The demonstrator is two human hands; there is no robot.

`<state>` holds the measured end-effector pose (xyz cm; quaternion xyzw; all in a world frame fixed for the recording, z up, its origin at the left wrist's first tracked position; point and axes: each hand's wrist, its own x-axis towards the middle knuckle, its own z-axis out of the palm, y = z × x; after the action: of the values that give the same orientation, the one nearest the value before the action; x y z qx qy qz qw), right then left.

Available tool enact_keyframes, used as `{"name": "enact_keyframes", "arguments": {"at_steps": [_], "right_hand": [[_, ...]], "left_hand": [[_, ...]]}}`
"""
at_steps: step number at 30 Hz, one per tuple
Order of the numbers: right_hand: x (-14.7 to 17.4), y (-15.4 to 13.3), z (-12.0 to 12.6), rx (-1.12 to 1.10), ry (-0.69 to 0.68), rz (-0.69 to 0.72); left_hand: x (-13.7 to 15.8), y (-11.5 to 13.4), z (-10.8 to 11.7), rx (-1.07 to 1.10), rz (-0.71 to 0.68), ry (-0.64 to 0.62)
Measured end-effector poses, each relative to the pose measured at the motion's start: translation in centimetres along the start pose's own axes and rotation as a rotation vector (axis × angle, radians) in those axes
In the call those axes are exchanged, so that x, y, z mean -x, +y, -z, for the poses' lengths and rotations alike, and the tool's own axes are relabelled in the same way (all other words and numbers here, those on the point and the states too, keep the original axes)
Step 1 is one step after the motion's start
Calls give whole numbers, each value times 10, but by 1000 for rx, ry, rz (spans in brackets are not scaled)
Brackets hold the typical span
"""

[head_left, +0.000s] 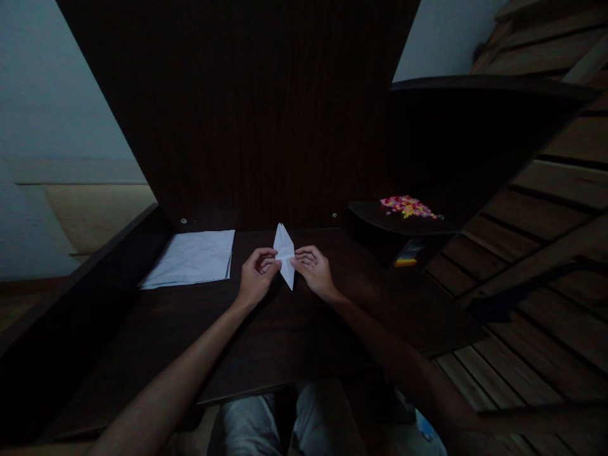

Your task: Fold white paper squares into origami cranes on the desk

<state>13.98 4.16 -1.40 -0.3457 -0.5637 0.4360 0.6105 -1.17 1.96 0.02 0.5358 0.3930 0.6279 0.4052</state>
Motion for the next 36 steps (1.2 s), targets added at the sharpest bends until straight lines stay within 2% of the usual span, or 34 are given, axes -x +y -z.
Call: {"name": "enact_keyframes", "arguments": {"at_steps": [5,10,19,36], "right_hand": [[0,0,0,17,-15,3],[1,0,0,24,-29,-4],[1,-2,0,20,-71,-16],[2,-3,-1,44,-52,-37]], "left_hand": [[-2,-5,0,71,26,9],[-3,-8,1,148,129,14],[-3,-6,2,144,212,-31],[-2,-4,2,112,197,-10]]}}
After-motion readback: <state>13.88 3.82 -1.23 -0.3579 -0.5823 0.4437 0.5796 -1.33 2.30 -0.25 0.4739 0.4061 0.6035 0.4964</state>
